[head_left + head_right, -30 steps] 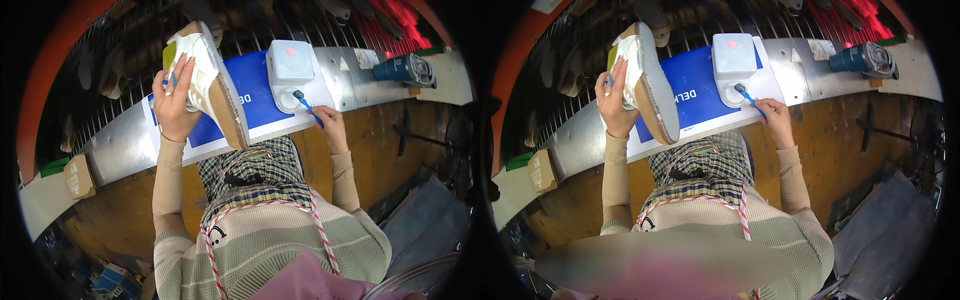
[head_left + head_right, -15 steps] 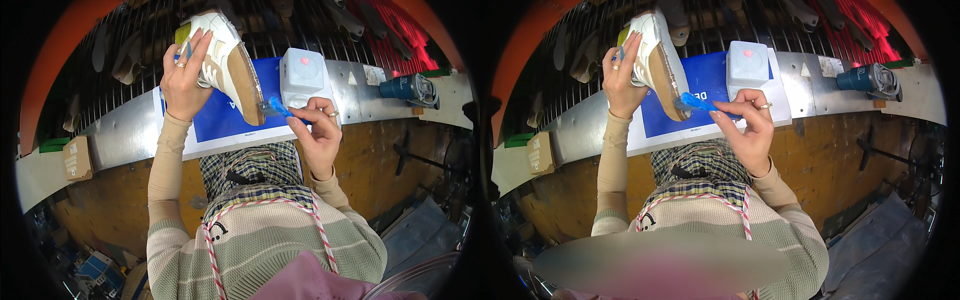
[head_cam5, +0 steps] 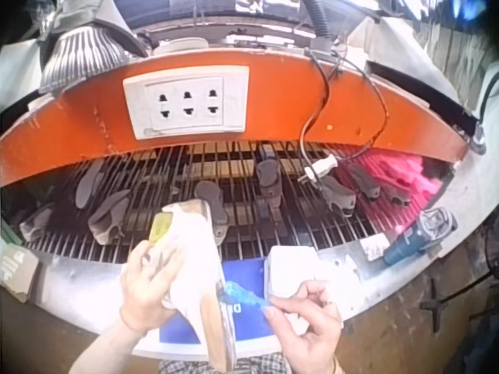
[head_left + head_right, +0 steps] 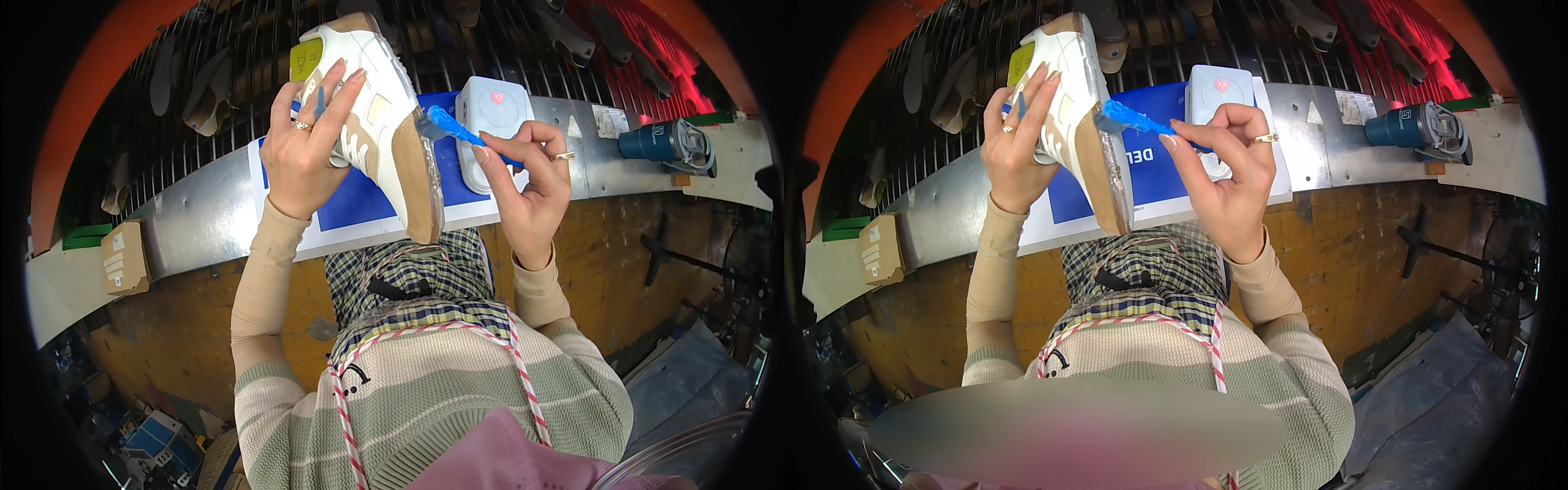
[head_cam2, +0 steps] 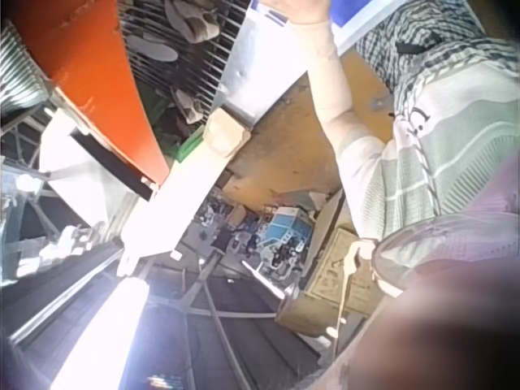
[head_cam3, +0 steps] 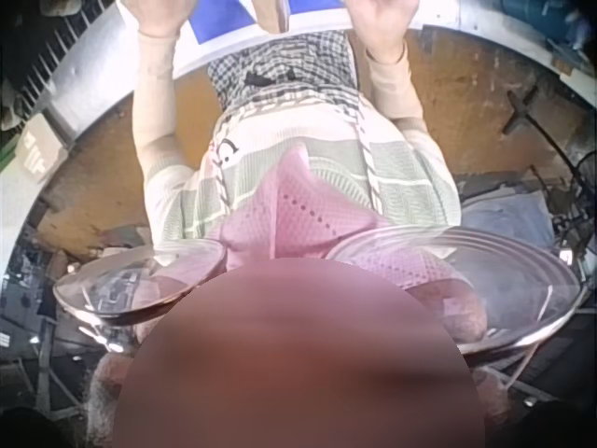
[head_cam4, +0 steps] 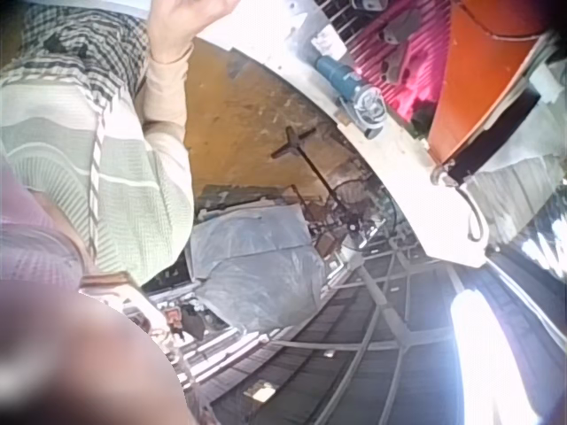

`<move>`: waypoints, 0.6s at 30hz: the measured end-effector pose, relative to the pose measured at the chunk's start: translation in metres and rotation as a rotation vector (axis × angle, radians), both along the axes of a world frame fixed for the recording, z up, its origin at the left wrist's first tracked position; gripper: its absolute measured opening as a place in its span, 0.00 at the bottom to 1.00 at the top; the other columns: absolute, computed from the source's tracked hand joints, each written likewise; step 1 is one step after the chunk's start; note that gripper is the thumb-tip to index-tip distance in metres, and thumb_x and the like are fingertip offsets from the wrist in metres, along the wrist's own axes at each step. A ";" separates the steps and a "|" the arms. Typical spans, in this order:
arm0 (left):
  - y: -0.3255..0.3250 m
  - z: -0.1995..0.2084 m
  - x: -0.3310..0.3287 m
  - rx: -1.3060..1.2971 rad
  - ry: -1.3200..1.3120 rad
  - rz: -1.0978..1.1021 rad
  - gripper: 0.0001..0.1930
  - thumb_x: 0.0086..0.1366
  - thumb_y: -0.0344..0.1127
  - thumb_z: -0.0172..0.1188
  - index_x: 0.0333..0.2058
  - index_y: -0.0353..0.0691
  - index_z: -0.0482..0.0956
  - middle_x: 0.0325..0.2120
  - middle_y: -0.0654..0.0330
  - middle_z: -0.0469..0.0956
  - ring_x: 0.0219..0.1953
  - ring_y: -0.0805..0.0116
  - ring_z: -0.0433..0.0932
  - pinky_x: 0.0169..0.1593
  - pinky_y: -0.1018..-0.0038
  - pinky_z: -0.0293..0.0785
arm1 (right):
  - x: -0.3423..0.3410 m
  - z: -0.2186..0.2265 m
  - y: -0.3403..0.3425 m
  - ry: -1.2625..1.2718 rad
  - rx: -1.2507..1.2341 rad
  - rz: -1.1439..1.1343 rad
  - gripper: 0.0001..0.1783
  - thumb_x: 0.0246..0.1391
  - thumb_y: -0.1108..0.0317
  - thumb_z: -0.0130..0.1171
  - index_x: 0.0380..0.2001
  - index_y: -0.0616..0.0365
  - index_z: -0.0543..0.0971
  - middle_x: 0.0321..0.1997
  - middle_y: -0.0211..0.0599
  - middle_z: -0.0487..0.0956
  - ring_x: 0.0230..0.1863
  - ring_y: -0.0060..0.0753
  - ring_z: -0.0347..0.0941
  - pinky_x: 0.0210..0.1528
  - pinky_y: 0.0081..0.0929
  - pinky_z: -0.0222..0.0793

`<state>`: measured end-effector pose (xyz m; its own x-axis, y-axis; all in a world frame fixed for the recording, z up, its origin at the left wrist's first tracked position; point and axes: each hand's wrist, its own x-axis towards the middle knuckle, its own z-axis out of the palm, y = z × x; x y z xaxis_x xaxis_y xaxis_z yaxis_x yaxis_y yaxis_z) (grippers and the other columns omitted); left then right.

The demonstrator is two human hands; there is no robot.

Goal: The person applies glue to the sole and side edges of a white shoe using a small blue brush. They repeatedly dip the brush into a container of glue and spread it along the shoe's perimeter, rotating the shoe to reach different areas.

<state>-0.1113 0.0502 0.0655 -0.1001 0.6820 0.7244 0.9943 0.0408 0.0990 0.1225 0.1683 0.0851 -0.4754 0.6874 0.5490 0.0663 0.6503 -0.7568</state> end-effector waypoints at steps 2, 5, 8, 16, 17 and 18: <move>-0.001 0.002 0.001 0.005 0.030 -0.004 0.37 0.45 0.34 0.76 0.58 0.55 0.78 0.55 0.63 0.80 0.50 0.51 0.75 0.46 0.70 0.79 | -0.002 0.002 0.004 -0.001 0.041 -0.008 0.12 0.45 0.77 0.74 0.36 0.62 0.86 0.37 0.32 0.69 0.32 0.21 0.68 0.34 0.19 0.66; -0.002 0.003 0.003 0.003 0.040 -0.014 0.36 0.46 0.34 0.75 0.58 0.55 0.78 0.55 0.63 0.80 0.50 0.51 0.75 0.45 0.71 0.79 | -0.003 0.005 0.009 -0.022 0.091 -0.023 0.11 0.45 0.77 0.74 0.35 0.62 0.86 0.37 0.32 0.69 0.31 0.21 0.68 0.35 0.19 0.67; -0.002 0.004 0.004 -0.003 0.026 -0.024 0.35 0.47 0.34 0.75 0.58 0.55 0.78 0.55 0.63 0.80 0.50 0.51 0.75 0.45 0.70 0.79 | -0.003 0.007 0.015 -0.015 0.089 -0.054 0.11 0.44 0.76 0.74 0.35 0.62 0.86 0.36 0.32 0.68 0.32 0.21 0.67 0.35 0.19 0.67; -0.002 0.008 0.000 -0.032 -0.014 -0.022 0.38 0.46 0.32 0.74 0.60 0.55 0.76 0.54 0.63 0.80 0.51 0.50 0.75 0.48 0.69 0.78 | 0.002 0.006 0.018 -0.003 -0.010 0.109 0.13 0.42 0.76 0.75 0.34 0.61 0.87 0.34 0.31 0.68 0.33 0.22 0.66 0.36 0.21 0.67; -0.003 0.008 -0.001 -0.039 -0.020 -0.019 0.38 0.46 0.32 0.74 0.60 0.55 0.76 0.54 0.63 0.81 0.51 0.51 0.75 0.48 0.69 0.78 | 0.004 0.007 0.016 -0.004 -0.029 0.117 0.13 0.41 0.76 0.75 0.35 0.62 0.87 0.34 0.31 0.69 0.33 0.22 0.66 0.36 0.21 0.67; -0.003 0.009 -0.002 -0.047 -0.046 -0.025 0.39 0.45 0.31 0.74 0.60 0.55 0.76 0.54 0.63 0.81 0.51 0.51 0.76 0.48 0.69 0.78 | 0.006 0.007 0.015 -0.006 -0.026 0.126 0.13 0.41 0.76 0.75 0.35 0.62 0.87 0.34 0.31 0.69 0.33 0.23 0.66 0.35 0.21 0.67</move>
